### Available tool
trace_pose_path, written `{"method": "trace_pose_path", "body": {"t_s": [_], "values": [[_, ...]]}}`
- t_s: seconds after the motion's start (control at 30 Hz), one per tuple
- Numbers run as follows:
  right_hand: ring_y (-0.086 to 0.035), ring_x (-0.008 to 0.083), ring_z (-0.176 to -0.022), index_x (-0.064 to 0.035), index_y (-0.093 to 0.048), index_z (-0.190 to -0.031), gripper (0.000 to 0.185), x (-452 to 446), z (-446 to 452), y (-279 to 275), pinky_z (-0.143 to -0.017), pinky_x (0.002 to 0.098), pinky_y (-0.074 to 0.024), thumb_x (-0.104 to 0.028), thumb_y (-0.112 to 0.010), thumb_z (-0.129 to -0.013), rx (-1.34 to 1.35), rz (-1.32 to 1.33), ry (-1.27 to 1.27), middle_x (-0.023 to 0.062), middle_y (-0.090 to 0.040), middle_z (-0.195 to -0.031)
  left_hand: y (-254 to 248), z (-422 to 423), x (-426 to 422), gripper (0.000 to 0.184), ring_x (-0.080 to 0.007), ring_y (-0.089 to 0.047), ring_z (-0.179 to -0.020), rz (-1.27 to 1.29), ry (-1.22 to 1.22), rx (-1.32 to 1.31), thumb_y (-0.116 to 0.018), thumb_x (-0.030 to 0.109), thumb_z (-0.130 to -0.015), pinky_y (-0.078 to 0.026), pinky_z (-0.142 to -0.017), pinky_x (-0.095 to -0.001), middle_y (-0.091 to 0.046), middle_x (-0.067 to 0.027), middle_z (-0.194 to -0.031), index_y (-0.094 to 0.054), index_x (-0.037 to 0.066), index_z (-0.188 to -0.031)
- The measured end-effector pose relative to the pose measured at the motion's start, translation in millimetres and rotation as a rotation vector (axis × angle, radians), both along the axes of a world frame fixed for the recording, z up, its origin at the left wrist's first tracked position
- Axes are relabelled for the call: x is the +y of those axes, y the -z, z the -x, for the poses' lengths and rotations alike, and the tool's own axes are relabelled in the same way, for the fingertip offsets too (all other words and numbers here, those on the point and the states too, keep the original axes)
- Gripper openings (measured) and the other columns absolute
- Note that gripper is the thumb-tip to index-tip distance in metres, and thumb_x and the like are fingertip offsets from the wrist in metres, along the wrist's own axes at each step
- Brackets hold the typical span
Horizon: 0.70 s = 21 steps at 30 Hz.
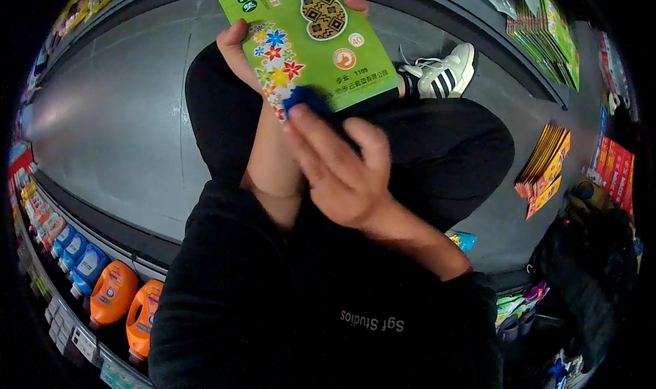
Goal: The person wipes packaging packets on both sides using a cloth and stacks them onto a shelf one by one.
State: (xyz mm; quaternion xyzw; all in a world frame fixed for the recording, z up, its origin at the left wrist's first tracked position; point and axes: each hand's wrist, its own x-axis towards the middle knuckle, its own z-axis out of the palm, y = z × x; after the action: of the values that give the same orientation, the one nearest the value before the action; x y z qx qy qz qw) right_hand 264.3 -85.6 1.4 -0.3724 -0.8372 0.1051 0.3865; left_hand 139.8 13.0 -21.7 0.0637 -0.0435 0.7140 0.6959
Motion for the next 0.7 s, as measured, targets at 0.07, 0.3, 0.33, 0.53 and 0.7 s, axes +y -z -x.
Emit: {"method": "trace_pose_path", "body": {"t_s": [0.07, 0.3, 0.33, 0.53, 0.7], "values": [[-0.056, 0.0177, -0.102, -0.0038, -0.066, -0.110, 0.037, -3, 5, 1, -0.085, 0.0321, -0.0365, 0.002, -0.058, -0.074, 0.043, 0.017, -0.044, 0.0080, -0.063, -0.118, 11, 6, 1, 0.086, -0.0449, -0.037, -0.126, -0.072, -0.048, 0.258, -0.058, 0.048, -0.076, -0.041, -0.093, -0.0573, -0.027, -0.0282, -0.144, -0.027, 0.008, -0.145], [-0.056, 0.0229, -0.094, -0.0034, -0.063, -0.114, 0.048, 37, -53, 3, -0.087, 0.0314, -0.0341, 0.007, -0.059, -0.068, -0.064, -0.003, 0.269, 0.0103, -0.063, -0.118, -11, -18, -1, 0.081, -0.0415, -0.027, -0.134, -0.002, -0.059, -0.088, -0.056, 0.048, -0.078, -0.039, -0.095, -0.0592, -0.032, -0.0238, -0.144, -0.031, 0.010, -0.145], [-0.057, 0.0266, -0.095, -0.0027, -0.063, -0.115, 0.042, 41, -60, 5, -0.088, 0.0332, -0.0360, 0.006, -0.059, -0.073, -0.065, -0.008, 0.291, 0.0137, -0.063, -0.116, -14, -19, -2, 0.082, -0.0415, -0.027, -0.134, 0.024, -0.017, -0.115, -0.056, 0.049, -0.078, -0.039, -0.095, -0.0594, -0.033, -0.0237, -0.144, -0.031, 0.010, -0.145], [-0.060, 0.0180, -0.098, 0.0023, -0.058, -0.121, 0.033, 52, -83, -3, -0.088, 0.0296, -0.0467, -0.013, -0.055, -0.092, 0.868, 0.702, 0.601, 0.0151, -0.062, -0.111, -3, -18, 6, 0.088, -0.0428, -0.033, -0.131, -0.051, -0.074, 0.298, -0.061, 0.044, -0.075, -0.038, -0.096, -0.0607, -0.029, -0.0304, -0.143, -0.026, 0.006, -0.146], [-0.062, 0.0201, -0.094, 0.0072, -0.055, -0.119, 0.040, 49, -89, -17, -0.086, 0.0324, -0.0495, -0.009, -0.062, -0.083, 1.467, 1.076, 0.218, 0.0147, -0.063, -0.105, -16, -24, 2, 0.091, -0.0447, -0.034, -0.130, -0.051, 0.030, -0.064, -0.063, 0.041, -0.074, -0.038, -0.097, -0.0607, -0.028, -0.0318, -0.143, -0.023, 0.005, -0.146]]}}
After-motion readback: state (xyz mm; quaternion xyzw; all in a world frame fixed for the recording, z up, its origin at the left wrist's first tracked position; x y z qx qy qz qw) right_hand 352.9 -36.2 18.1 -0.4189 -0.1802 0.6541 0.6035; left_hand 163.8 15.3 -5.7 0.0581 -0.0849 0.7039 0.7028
